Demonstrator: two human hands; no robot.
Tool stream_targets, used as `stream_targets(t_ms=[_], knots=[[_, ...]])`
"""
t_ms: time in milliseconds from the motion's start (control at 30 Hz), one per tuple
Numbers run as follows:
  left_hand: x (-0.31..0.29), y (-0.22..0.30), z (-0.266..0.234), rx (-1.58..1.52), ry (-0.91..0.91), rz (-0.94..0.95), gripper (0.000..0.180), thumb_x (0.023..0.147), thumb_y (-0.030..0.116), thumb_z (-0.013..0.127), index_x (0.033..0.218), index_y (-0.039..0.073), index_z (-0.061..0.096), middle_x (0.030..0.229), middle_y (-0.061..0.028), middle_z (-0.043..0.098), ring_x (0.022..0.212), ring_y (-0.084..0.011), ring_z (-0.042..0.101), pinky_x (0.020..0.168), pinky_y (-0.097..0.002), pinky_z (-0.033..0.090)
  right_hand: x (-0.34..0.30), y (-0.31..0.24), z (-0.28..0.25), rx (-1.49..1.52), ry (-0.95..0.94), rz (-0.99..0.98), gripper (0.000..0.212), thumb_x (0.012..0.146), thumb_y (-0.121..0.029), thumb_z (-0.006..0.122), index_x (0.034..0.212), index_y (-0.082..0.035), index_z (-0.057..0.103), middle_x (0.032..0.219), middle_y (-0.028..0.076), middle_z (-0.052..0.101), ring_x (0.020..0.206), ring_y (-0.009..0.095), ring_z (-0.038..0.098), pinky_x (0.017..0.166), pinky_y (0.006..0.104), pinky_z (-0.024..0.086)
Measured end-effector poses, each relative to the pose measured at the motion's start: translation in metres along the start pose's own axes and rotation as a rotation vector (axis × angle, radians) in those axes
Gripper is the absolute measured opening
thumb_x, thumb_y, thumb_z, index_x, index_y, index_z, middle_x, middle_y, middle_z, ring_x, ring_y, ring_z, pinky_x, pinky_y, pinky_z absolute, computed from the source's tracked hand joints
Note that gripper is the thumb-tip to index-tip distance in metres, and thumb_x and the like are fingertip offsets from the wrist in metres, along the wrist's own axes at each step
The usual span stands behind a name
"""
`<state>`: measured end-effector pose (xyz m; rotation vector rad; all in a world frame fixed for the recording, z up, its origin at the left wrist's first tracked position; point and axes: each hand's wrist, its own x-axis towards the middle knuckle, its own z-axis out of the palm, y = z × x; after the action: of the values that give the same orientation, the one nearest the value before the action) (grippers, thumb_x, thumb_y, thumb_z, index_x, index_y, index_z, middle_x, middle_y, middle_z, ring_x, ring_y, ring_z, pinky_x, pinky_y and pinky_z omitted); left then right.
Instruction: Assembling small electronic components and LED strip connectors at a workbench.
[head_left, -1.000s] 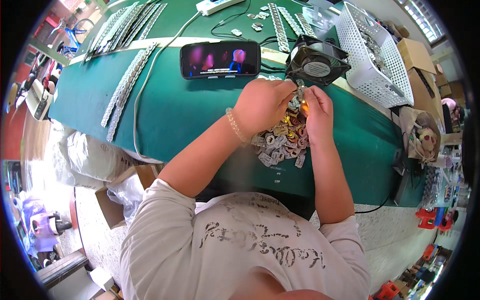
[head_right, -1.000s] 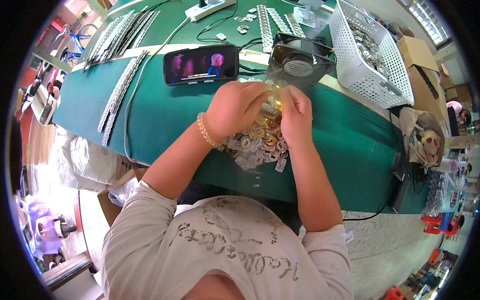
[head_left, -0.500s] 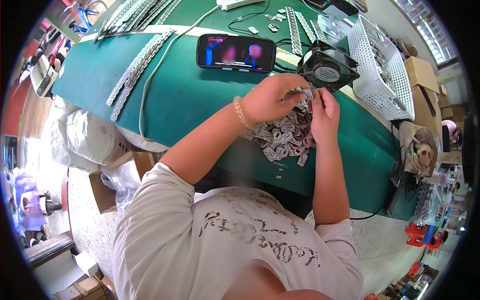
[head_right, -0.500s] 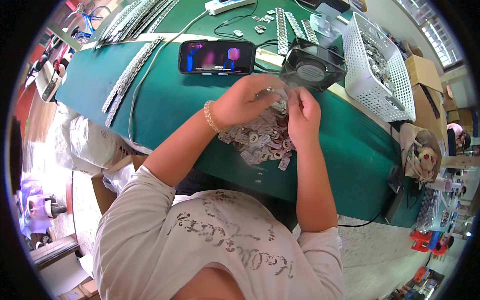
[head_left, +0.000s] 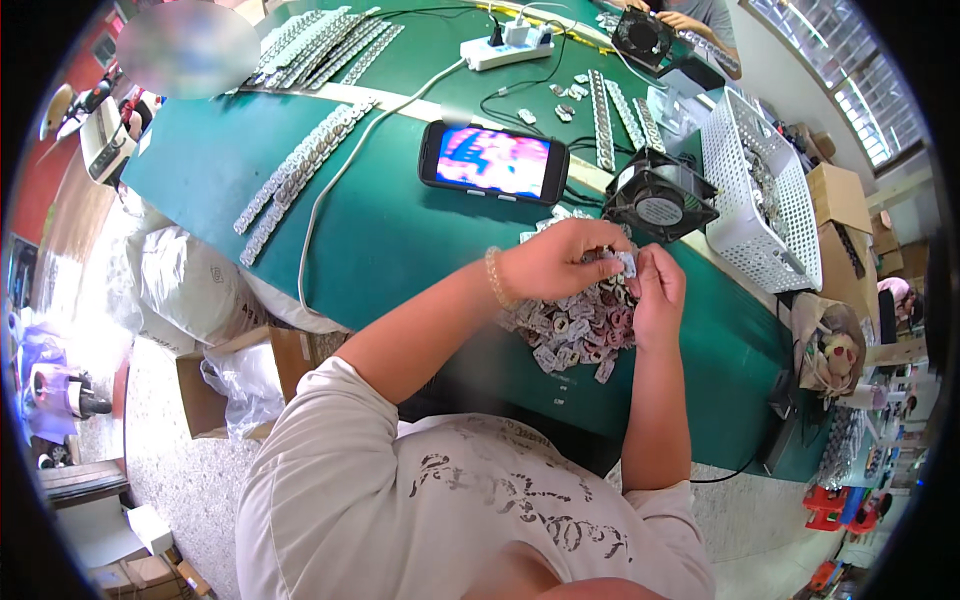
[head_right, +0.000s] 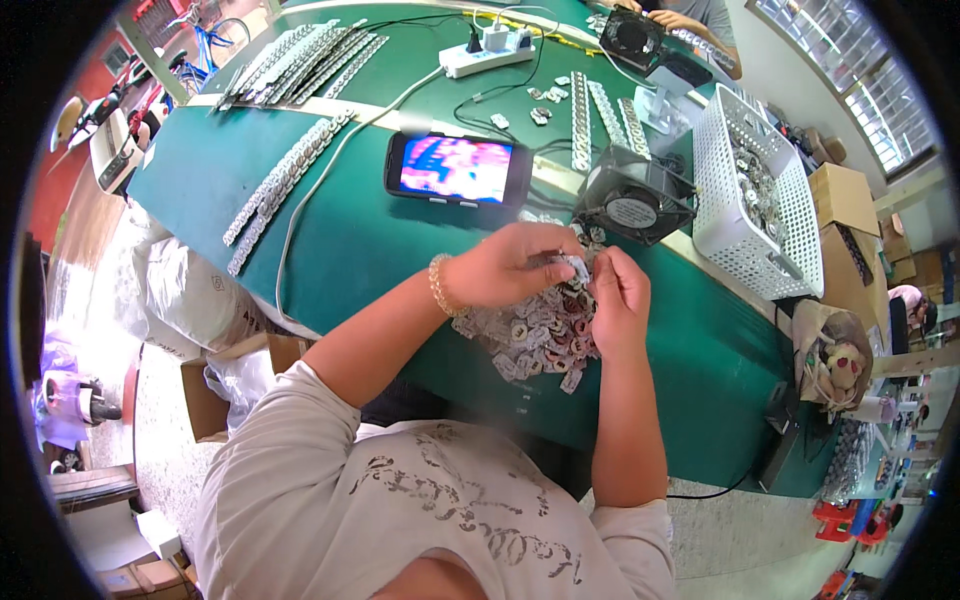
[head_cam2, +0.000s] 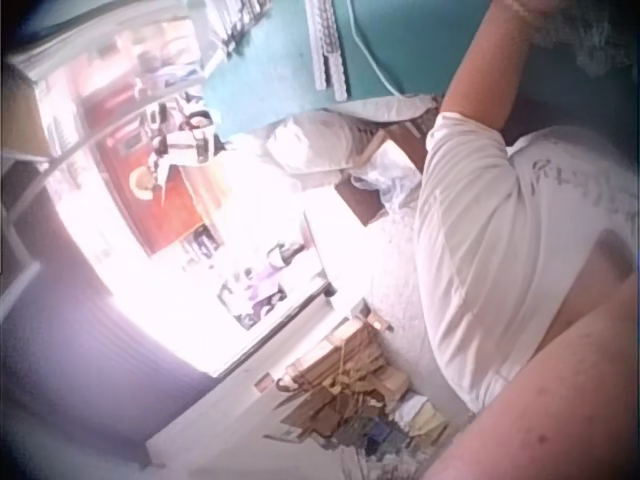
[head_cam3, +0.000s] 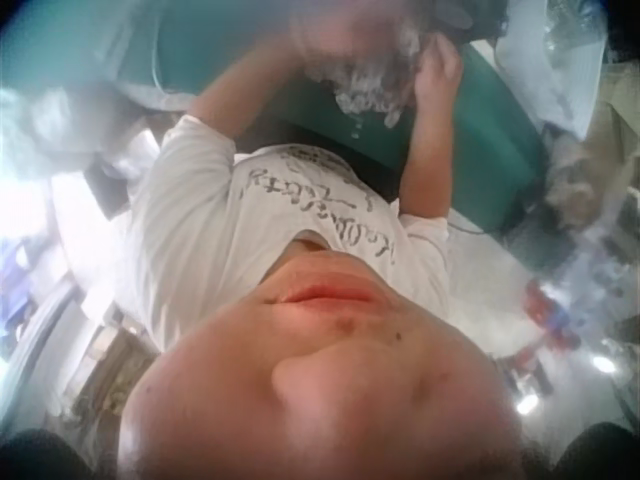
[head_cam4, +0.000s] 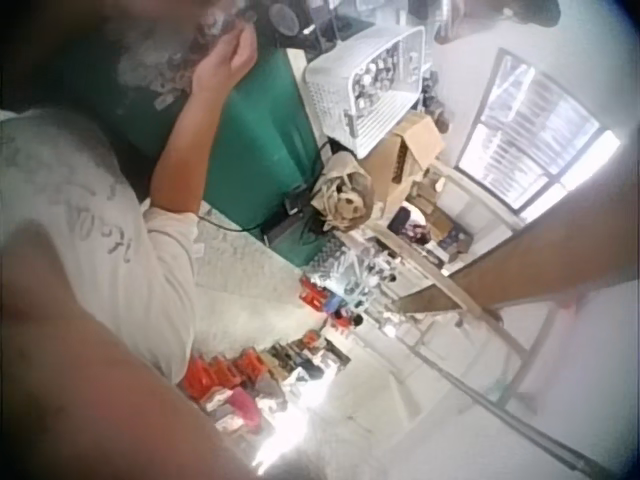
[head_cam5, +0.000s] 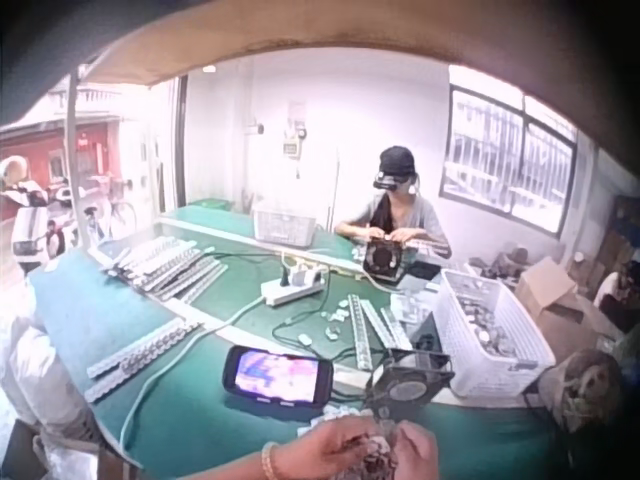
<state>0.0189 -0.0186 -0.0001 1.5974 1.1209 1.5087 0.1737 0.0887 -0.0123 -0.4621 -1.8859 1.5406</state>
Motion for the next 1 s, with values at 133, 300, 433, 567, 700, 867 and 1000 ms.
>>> stream_targets(t_ms=[133,300,433,567,700,867,1000], knots=[[-0.001,-0.002,-0.001,0.086,-0.017,0.001,0.014,0.089,0.006,0.057,0.1,-0.001,0.057,0.089,-0.0086,0.058,0.08,-0.0158,0.053,0.076,-0.0292,0.044,0.007,0.0,-0.018,0.036,0.271,0.021,0.028,0.096,-0.021,0.05,0.073,-0.006,0.046,0.065,-0.004,0.038,0.058,0.004,0.033,0.05,0.0221,0.025],[0.002,-0.004,-0.004,0.194,0.008,0.037,0.015,0.09,0.007,0.057,0.103,-0.001,0.057,0.087,-0.0118,0.06,0.076,-0.0162,0.055,0.071,-0.031,0.046,0.008,-0.005,-0.019,-0.106,0.212,-0.173,0.025,0.096,-0.019,0.048,0.078,-0.002,0.05,0.068,0.0,0.044,0.058,0.006,0.037,0.052,0.0228,0.029],[0.002,0.001,-0.005,0.225,-0.01,-0.016,0.016,0.09,0.008,0.056,0.103,-0.001,0.057,0.079,-0.012,0.06,0.068,-0.0157,0.056,0.066,-0.0309,0.047,0.005,-0.015,-0.009,-0.411,0.035,-0.244,0.025,0.096,-0.018,0.048,0.081,0.0,0.05,0.066,0.002,0.043,0.06,0.009,0.039,0.054,0.0244,0.033],[0.002,-0.001,-0.004,0.265,0.036,-0.042,0.015,0.09,0.008,0.056,0.102,-0.001,0.057,0.074,-0.012,0.059,0.063,-0.017,0.057,0.062,-0.0314,0.047,0.005,-0.01,-0.007,-0.382,0.064,-0.25,0.02,0.095,-0.016,0.05,0.082,0.0,0.051,0.065,0.003,0.042,0.059,0.01,0.036,0.053,0.0251,0.032],[0.001,0.0,-0.003,0.326,0.035,-0.008,0.016,0.088,0.01,0.057,0.102,0.001,0.057,0.074,-0.0141,0.058,0.063,-0.0214,0.057,0.062,-0.0336,0.046,0.004,-0.012,-0.008,-0.405,-0.001,-0.25,0.019,0.094,-0.015,0.051,0.084,0.001,0.051,0.066,0.005,0.043,0.059,0.012,0.037,0.054,0.026,0.033],[-0.002,-0.006,-0.007,0.427,-0.005,-0.018,0.017,0.086,0.013,0.06,0.1,0.004,0.058,0.077,-0.0152,0.06,0.069,-0.0293,0.057,0.063,-0.0376,0.045,0.004,-0.015,-0.006,-0.41,-0.197,-0.122,0.017,0.094,-0.013,0.051,0.085,0.001,0.05,0.067,0.006,0.042,0.06,0.014,0.038,0.055,0.0271,0.034],[0.0,-0.002,-0.005,0.283,0.008,-0.022,0.017,0.088,0.012,0.059,0.1,0.001,0.057,0.074,-0.012,0.058,0.064,-0.0211,0.055,0.062,-0.0348,0.044,0.001,-0.017,-0.002,-0.381,-0.125,-0.124,0.015,0.094,-0.012,0.051,0.085,0.001,0.051,0.065,0.005,0.041,0.059,0.013,0.037,0.054,0.0275,0.033]])
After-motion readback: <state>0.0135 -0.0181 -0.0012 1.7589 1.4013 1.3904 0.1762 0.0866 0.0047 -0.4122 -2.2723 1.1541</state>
